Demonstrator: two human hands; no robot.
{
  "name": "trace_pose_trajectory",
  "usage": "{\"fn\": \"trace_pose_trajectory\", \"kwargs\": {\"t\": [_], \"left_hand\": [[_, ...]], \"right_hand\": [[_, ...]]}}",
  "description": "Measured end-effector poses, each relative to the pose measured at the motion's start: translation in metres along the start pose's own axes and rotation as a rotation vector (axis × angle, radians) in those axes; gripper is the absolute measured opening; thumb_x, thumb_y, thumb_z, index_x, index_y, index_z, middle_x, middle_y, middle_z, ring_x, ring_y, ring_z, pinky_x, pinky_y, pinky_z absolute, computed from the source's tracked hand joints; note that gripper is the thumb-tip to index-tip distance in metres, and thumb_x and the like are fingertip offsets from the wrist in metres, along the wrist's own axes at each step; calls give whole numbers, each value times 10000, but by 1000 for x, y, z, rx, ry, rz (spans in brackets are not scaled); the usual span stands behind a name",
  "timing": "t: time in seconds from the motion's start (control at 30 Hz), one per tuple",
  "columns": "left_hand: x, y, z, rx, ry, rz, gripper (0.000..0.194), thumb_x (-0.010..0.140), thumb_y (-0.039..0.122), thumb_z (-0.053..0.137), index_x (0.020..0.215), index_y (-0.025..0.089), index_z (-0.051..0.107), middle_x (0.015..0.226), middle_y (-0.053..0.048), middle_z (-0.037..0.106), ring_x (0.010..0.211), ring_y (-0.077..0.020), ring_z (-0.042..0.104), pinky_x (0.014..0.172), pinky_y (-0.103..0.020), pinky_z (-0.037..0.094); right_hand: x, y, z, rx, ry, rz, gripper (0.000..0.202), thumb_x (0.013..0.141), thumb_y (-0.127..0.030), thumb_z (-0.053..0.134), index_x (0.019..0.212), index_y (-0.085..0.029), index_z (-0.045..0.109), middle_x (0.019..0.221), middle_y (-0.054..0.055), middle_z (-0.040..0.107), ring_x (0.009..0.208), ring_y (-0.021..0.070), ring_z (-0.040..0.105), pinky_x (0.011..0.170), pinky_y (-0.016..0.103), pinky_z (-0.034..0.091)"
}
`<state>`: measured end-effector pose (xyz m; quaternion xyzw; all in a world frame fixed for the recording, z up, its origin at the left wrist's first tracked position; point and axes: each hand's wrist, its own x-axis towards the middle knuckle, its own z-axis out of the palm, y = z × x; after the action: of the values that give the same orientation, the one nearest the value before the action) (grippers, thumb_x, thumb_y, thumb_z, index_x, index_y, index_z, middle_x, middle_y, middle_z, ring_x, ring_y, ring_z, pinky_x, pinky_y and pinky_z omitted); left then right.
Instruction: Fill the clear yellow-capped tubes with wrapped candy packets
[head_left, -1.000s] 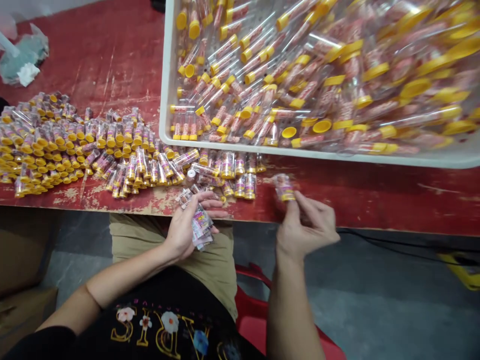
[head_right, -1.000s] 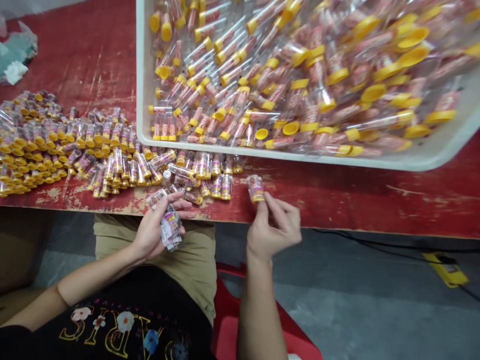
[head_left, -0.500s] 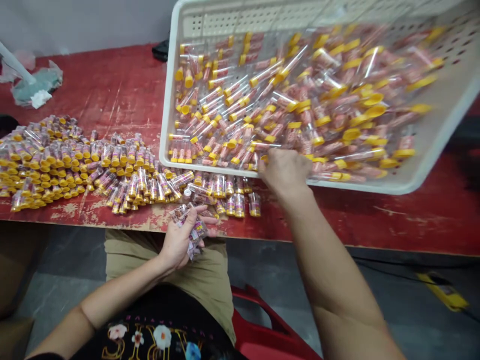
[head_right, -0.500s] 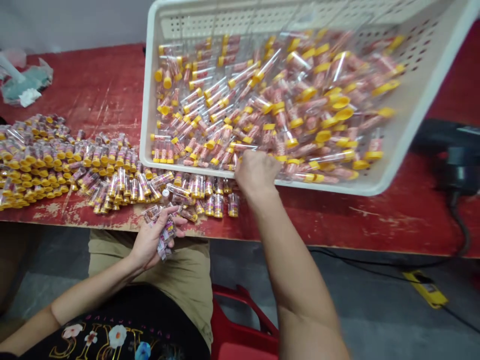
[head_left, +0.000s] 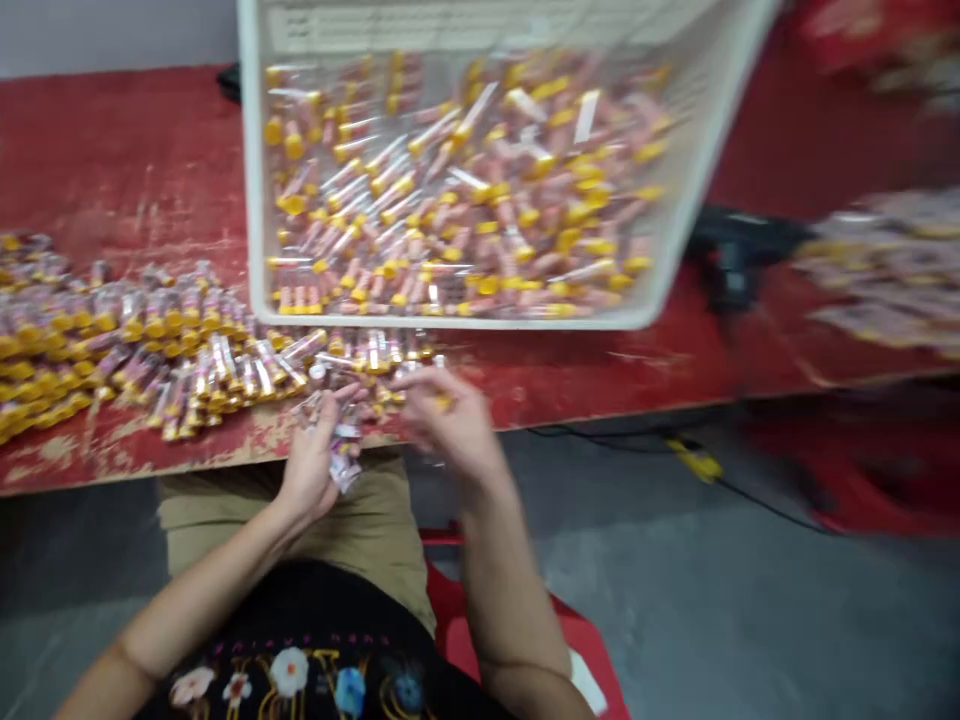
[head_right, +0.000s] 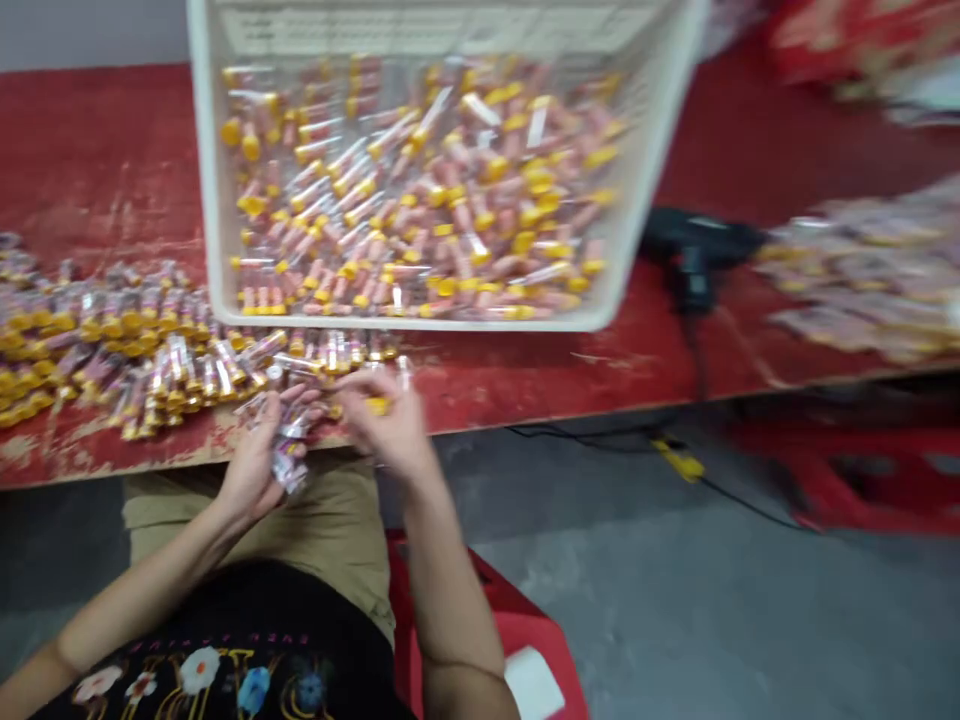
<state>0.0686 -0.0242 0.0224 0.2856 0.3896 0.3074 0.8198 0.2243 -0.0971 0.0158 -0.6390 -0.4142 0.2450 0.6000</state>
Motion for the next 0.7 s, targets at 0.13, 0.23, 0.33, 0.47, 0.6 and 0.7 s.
{"fn": "trace_pose_trajectory", "kwargs": {"t": [0.13,0.23,0.33,0.47,0.6,0.7], "left_hand": [[4,-4,-2,17,-37,13,491,862,547,840,1173,169,810,1291,-123,764,905,-154,719,585,-170,539],[-1,-6,4,1,-30,55,495,850,556,849,1153,165,813,1327,-128,752,1064,-203,728,711,-209,597],[-7,-7,11,-22,-53,47,490,849,558,847,1108,143,817,1290,-140,763,1088,-222,729,687,-204,582],[-5,-5,9,-75,12,66,466,937,588,737,1073,146,793,1244,-136,765,910,-168,716,561,-190,519],[-9,-4,-2,-102,165,170,416,919,560,775,1013,157,735,844,-20,684,624,-77,563,496,-180,446],[-16,-10,-6,-51,84,127,485,794,563,894,1010,172,705,634,82,472,491,-41,375,440,-175,350]], "right_hand": [[-4,6,38,17,-85,64,311,872,-509,782,806,-211,724,869,31,653,866,159,623,790,299,543],[-9,6,38,42,-76,63,244,904,-439,740,828,-215,679,918,24,661,890,155,625,836,301,547],[-15,4,34,91,-123,108,228,876,-409,764,830,-207,668,874,4,659,808,133,615,750,265,540],[-17,7,30,93,-64,130,202,889,-366,747,808,-196,674,768,-15,661,682,107,599,635,230,508],[-18,2,27,-8,18,95,121,870,-317,774,849,-204,738,728,-19,689,633,104,617,638,237,537],[-19,-6,29,-97,29,25,116,877,-310,779,829,-207,755,782,4,731,694,117,660,673,240,559]]}}
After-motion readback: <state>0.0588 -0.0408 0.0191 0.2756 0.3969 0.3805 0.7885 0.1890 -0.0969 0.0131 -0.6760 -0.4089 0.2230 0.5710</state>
